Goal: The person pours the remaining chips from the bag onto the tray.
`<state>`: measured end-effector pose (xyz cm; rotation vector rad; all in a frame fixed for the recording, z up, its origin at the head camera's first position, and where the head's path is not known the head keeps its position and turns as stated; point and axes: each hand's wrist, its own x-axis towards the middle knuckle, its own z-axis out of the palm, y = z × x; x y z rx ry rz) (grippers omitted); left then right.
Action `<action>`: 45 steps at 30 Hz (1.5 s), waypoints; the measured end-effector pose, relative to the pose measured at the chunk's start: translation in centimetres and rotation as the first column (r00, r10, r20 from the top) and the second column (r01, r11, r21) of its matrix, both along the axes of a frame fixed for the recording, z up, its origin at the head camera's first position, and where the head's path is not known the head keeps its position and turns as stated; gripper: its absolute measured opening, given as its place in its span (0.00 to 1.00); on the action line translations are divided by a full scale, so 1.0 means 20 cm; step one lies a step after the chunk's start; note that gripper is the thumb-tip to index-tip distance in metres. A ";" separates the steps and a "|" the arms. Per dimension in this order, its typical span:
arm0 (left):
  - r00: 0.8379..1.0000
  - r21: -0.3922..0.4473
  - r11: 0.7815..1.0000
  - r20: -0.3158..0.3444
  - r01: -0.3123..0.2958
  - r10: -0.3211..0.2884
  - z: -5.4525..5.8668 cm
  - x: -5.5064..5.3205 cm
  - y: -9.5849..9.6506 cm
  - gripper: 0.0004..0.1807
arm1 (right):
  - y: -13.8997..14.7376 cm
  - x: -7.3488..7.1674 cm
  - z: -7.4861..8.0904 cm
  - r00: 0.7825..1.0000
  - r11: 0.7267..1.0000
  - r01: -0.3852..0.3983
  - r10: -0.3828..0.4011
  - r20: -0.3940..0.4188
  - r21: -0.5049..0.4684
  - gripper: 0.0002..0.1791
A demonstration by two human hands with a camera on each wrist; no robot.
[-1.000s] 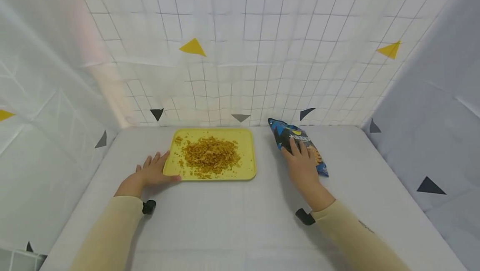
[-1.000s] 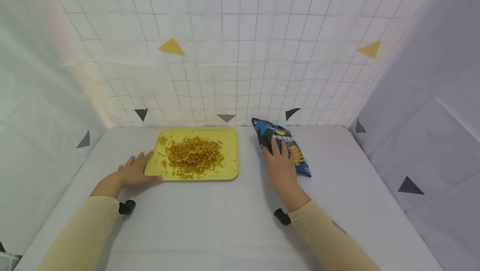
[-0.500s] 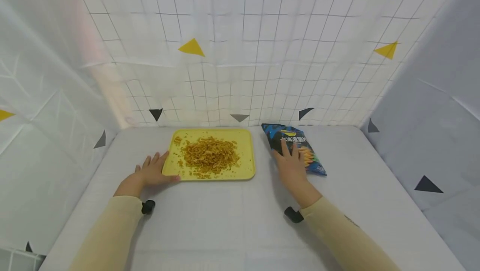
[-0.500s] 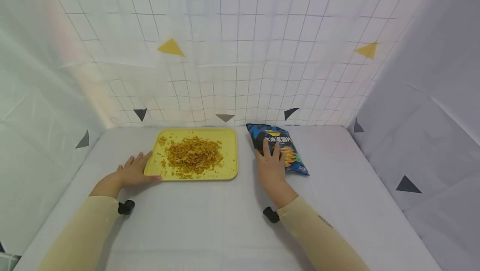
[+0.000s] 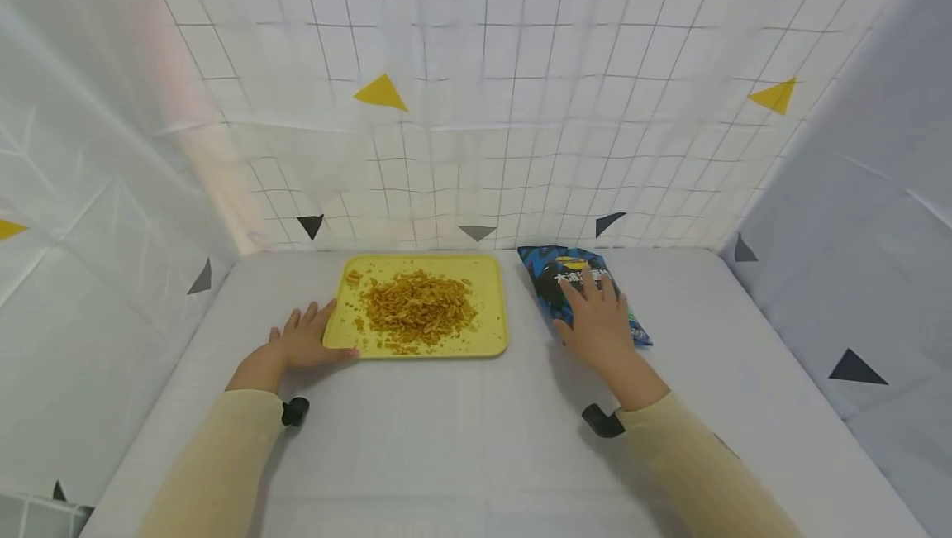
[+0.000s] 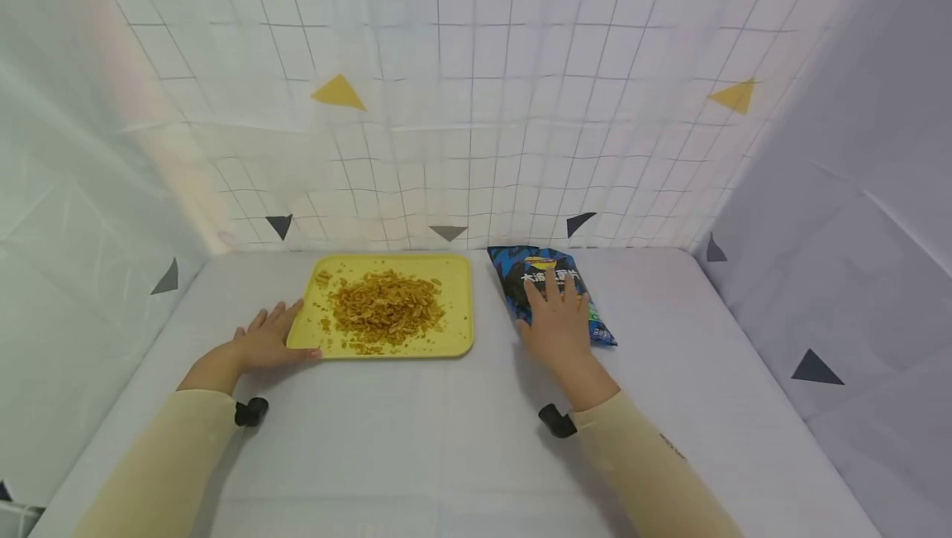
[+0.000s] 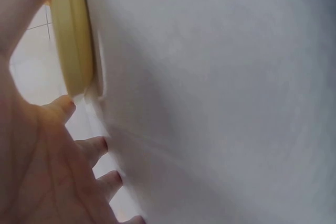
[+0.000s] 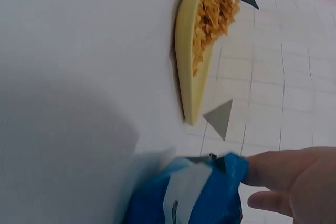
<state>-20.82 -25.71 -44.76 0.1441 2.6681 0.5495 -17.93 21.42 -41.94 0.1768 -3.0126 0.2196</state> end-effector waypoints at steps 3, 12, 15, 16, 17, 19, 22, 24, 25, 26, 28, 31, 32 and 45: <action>1.000 0.004 1.000 -0.001 -0.004 0.004 0.00 0.00 0.00 0.69 | 0.06 0.00 0.01 1.000 1.000 -0.012 0.012 0.015 -0.029 0.38; 1.000 0.005 1.000 0.004 -0.007 0.007 -0.01 -0.02 0.00 0.69 | 0.13 0.01 0.03 0.988 0.994 0.030 -0.013 0.151 -0.107 0.31; 1.000 0.007 1.000 0.005 -0.006 0.006 0.00 -0.02 0.00 0.69 | 0.13 0.01 0.00 0.986 0.994 0.017 0.001 0.165 -0.110 0.31; 1.000 0.005 1.000 0.005 -0.007 0.007 0.00 -0.02 0.00 0.69 | 0.12 0.00 -0.01 0.986 0.995 0.014 0.003 0.167 -0.102 0.31; 1.000 0.005 1.000 0.005 -0.007 0.007 0.00 -0.01 0.01 0.69 | 0.12 0.00 -0.02 0.986 0.996 0.012 0.003 0.164 -0.091 0.31; 1.000 0.008 1.000 0.007 -0.006 0.006 0.00 -0.01 0.01 0.69 | 0.11 0.00 -0.04 0.986 0.997 0.010 0.001 0.165 -0.070 0.32; 1.000 0.013 1.000 0.010 -0.008 0.008 0.01 0.00 0.00 0.69 | 0.08 0.00 -0.05 0.984 0.998 0.020 -0.010 0.175 -0.055 0.33; 1.000 0.015 1.000 0.011 -0.007 0.007 0.01 0.00 0.00 0.68 | 0.06 0.00 -0.05 0.984 0.998 0.029 -0.019 0.179 -0.052 0.33; 1.000 0.015 1.000 0.009 -0.007 0.006 0.01 0.00 0.00 0.68 | 0.05 0.00 -0.05 0.983 0.998 0.034 -0.024 0.180 -0.050 0.33; 1.000 0.015 1.000 0.008 -0.007 0.007 0.00 0.00 0.00 0.69 | 0.03 0.00 -0.05 0.983 0.998 0.041 -0.032 0.181 -0.048 0.33; 1.000 0.012 1.000 0.005 -0.008 0.008 0.00 -0.01 0.00 0.69 | 0.01 0.00 -0.05 0.981 0.997 0.056 -0.047 0.187 -0.044 0.34; 1.000 0.013 1.000 0.003 -0.009 0.009 0.00 -0.01 0.00 0.69 | -0.02 0.00 -0.05 0.979 0.997 0.075 -0.068 0.193 -0.032 0.34; 1.000 0.013 1.000 0.004 -0.011 0.011 0.00 -0.01 0.00 0.69 | -0.03 0.01 -0.05 0.978 0.996 0.081 -0.073 0.197 -0.032 0.34; 1.000 0.012 1.000 0.003 -0.015 0.015 0.01 0.00 0.01 0.68 | -0.12 0.01 -0.02 0.961 0.993 0.117 -0.110 0.255 -0.011 0.36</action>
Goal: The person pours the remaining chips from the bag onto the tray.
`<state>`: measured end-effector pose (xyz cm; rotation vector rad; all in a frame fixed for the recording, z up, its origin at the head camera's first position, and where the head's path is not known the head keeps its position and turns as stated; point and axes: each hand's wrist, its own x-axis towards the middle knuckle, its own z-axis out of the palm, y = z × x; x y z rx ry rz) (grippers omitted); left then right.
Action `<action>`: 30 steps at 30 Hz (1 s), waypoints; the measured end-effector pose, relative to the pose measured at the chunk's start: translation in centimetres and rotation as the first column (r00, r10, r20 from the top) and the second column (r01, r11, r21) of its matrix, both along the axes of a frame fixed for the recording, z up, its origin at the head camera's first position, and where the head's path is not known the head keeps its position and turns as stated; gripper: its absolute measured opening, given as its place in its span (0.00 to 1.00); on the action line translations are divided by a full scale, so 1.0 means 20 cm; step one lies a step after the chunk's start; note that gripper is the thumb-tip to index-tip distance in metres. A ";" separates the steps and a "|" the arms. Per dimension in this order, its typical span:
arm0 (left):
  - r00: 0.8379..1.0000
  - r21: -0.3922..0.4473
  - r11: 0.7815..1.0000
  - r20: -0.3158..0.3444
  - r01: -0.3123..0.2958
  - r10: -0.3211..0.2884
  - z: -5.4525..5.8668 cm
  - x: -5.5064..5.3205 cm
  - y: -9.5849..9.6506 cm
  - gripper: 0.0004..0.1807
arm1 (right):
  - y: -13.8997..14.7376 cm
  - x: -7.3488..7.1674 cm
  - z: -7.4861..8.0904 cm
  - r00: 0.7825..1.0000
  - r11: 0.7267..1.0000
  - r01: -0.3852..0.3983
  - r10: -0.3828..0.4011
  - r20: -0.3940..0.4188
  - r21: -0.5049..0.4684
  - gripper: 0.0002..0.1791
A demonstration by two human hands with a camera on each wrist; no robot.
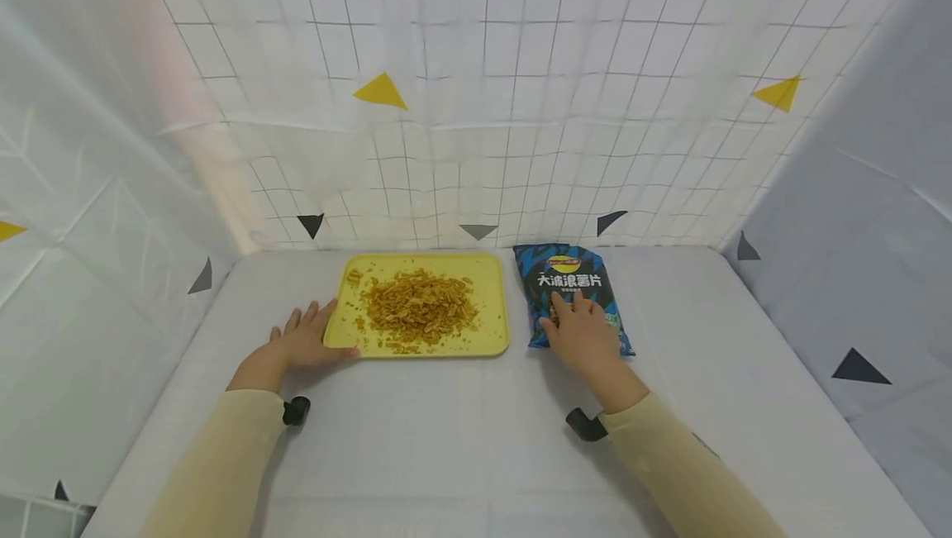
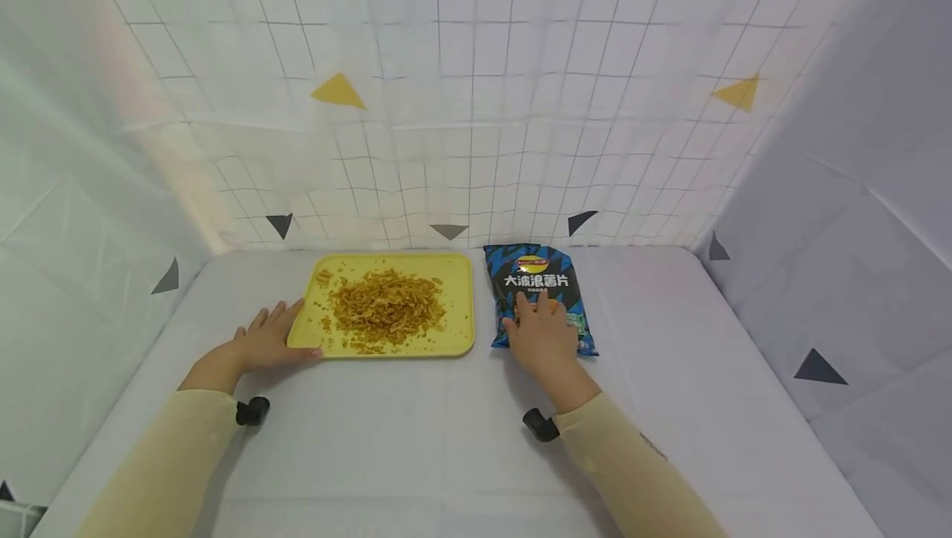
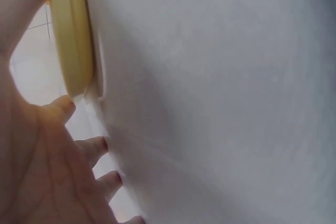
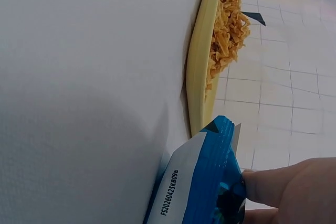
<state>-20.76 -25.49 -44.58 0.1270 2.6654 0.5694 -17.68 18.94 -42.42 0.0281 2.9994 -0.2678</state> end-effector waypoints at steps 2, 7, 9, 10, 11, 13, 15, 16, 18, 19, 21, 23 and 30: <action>1.000 -0.003 1.000 0.001 0.001 -0.001 0.00 0.00 0.00 0.68 | 0.00 0.00 0.00 1.000 1.000 0.002 -0.002 0.007 0.006 0.36; 1.000 -0.003 1.000 0.003 0.003 -0.003 0.00 0.00 0.00 0.68 | -0.01 0.00 0.00 1.000 1.000 0.001 -0.001 0.009 0.019 0.36; 1.000 -0.001 1.000 0.004 0.004 -0.004 0.00 -0.01 0.00 0.68 | -0.01 0.00 -0.01 1.000 1.000 0.003 -0.003 0.000 0.025 0.36; 1.000 0.001 1.000 0.005 0.005 -0.005 0.01 -0.01 0.00 0.68 | -0.01 0.00 -0.01 1.000 1.000 0.005 -0.005 -0.004 0.025 0.36; 1.000 0.004 1.000 0.007 0.005 -0.005 0.01 -0.01 0.00 0.68 | 0.00 0.00 -0.01 1.000 1.000 0.004 -0.004 -0.008 0.026 0.36; 1.000 0.003 1.000 0.011 0.004 -0.004 0.01 -0.01 0.00 0.68 | 0.00 0.00 -0.01 1.000 1.000 0.003 -0.003 -0.011 0.023 0.36; 1.000 0.004 1.000 0.014 0.003 -0.003 0.02 0.00 0.00 0.68 | 0.00 0.00 -0.01 1.000 1.000 0.002 -0.002 -0.010 0.014 0.36; 1.000 0.006 1.000 0.015 0.002 -0.002 0.02 0.00 0.00 0.68 | 0.01 0.00 -0.01 1.000 1.000 0.003 -0.003 -0.007 0.011 0.36; 1.000 0.008 1.000 0.015 0.001 -0.002 0.02 0.00 0.00 0.68 | 0.01 -0.01 -0.01 1.000 1.000 0.000 0.000 -0.008 0.008 0.36; 1.000 0.009 1.000 0.015 0.001 -0.001 0.02 0.00 0.00 0.68 | 0.01 -0.01 -0.01 1.000 1.000 0.002 -0.002 -0.007 0.009 0.36; 1.000 0.009 1.000 0.016 0.001 -0.001 0.02 0.00 0.00 0.68 | 0.02 0.00 -0.01 1.000 1.000 0.005 -0.005 -0.009 0.009 0.37; 1.000 0.010 1.000 0.015 0.000 0.000 0.02 0.00 0.00 0.68 | 0.02 0.00 0.00 1.000 1.000 0.006 -0.005 -0.014 0.011 0.37; 1.000 0.000 1.000 0.011 0.001 -0.001 0.00 -0.01 -0.01 0.69 | 0.06 0.04 0.04 0.995 1.000 -0.012 0.012 -0.094 -0.003 0.36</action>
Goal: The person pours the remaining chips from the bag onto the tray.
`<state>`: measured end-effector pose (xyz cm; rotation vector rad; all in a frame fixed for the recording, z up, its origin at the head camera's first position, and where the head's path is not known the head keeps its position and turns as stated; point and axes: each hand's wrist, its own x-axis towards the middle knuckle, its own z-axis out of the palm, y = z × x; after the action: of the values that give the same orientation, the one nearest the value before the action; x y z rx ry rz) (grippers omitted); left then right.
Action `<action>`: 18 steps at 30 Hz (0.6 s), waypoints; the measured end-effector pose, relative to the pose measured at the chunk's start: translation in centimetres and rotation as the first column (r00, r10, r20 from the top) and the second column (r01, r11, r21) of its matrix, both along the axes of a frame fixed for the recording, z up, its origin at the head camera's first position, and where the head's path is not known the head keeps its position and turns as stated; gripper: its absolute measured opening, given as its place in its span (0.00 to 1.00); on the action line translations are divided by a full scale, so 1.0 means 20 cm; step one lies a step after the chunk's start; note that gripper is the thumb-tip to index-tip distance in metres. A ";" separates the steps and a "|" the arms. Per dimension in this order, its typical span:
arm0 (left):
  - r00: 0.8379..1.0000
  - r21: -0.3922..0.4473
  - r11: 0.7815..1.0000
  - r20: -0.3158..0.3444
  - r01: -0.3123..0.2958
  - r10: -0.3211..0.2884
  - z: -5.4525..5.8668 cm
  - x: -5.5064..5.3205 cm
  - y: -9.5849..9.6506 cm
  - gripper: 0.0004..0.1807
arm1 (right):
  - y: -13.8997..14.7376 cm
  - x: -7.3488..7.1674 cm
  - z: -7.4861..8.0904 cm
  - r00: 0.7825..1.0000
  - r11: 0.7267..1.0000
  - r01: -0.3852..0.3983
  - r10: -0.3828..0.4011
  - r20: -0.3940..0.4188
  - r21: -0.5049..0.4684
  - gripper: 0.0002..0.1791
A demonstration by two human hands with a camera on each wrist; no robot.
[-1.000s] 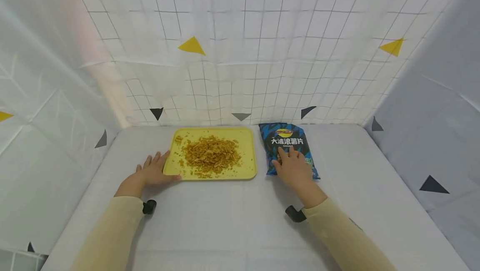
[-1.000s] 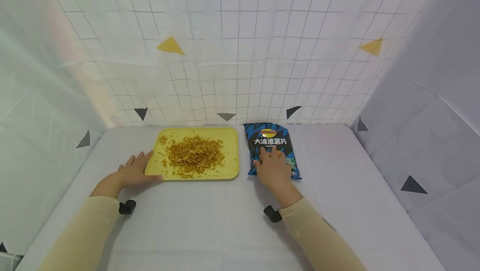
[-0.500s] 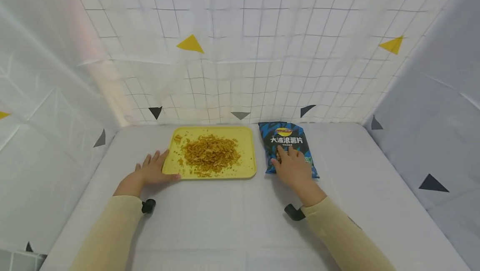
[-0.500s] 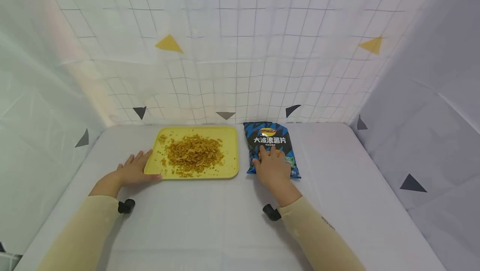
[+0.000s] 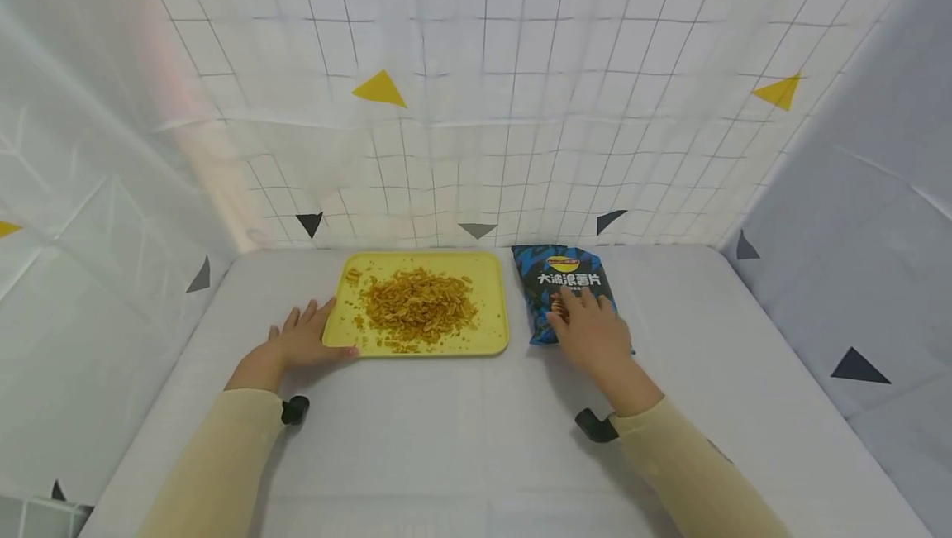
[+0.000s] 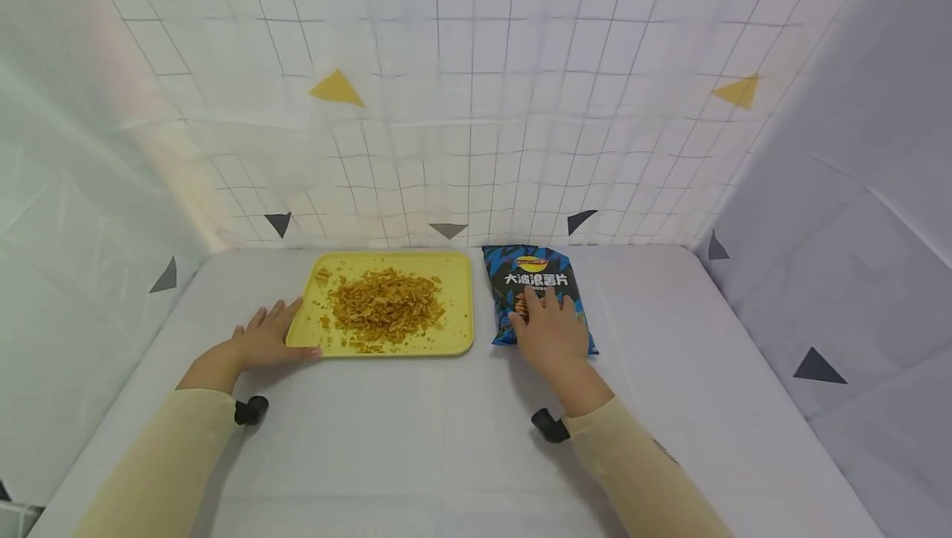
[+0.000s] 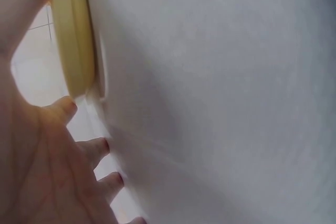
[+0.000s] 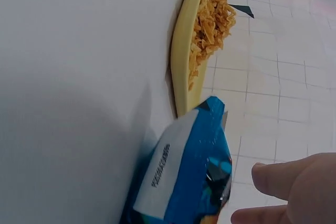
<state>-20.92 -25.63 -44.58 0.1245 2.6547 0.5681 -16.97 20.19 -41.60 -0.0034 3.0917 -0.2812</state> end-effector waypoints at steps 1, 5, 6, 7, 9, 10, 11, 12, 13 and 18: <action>1.000 -0.003 1.000 -0.001 0.000 0.000 0.00 0.00 0.00 0.69 | 0.01 0.01 0.01 1.000 1.000 -0.008 0.008 -0.021 0.000 0.36; 1.000 -0.011 1.000 -0.005 0.002 -0.002 -0.01 0.00 0.01 0.68 | 0.08 0.03 0.04 0.996 1.000 -0.023 0.021 -0.082 -0.016 0.33; 1.000 -0.011 1.000 -0.006 0.003 -0.003 -0.01 0.00 0.01 0.68 | 0.09 0.04 0.05 0.995 0.999 -0.024 0.021 -0.096 -0.023 0.32; 1.000 -0.014 1.000 -0.006 0.005 -0.005 0.00 0.00 0.02 0.68 | 0.11 0.04 0.05 0.994 0.999 -0.021 0.017 -0.111 -0.035 0.31; 1.000 -0.017 1.000 -0.006 0.007 -0.008 0.00 0.01 0.02 0.67 | 0.15 0.06 0.06 0.989 0.998 -0.013 0.004 -0.150 -0.058 0.28; 1.000 -0.018 1.000 -0.007 0.009 -0.009 0.00 0.01 0.02 0.67 | 0.16 0.06 0.06 0.984 0.998 -0.012 0.001 -0.176 -0.063 0.27; 1.000 -0.016 1.000 -0.008 0.009 -0.009 0.00 0.01 0.02 0.67 | 0.18 0.07 0.07 0.979 0.998 -0.009 -0.004 -0.202 -0.062 0.26; 1.000 -0.018 1.000 -0.011 0.011 -0.011 0.00 0.01 0.02 0.67 | 0.20 0.07 0.07 0.973 0.998 -0.006 -0.009 -0.230 -0.063 0.25; 1.000 -0.021 1.000 -0.014 0.010 -0.010 0.00 0.01 0.02 0.67 | 0.21 0.07 0.08 0.966 0.998 -0.001 -0.015 -0.258 -0.065 0.24; 0.999 -0.034 0.999 -0.045 0.021 -0.022 0.00 0.01 0.01 0.67 | 0.32 0.08 0.11 0.940 0.998 0.014 -0.035 -0.341 -0.063 0.22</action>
<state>-20.69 -25.42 -44.64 0.1579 2.7023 0.5191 -15.33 26.59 -39.42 -0.0173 3.4288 -0.4158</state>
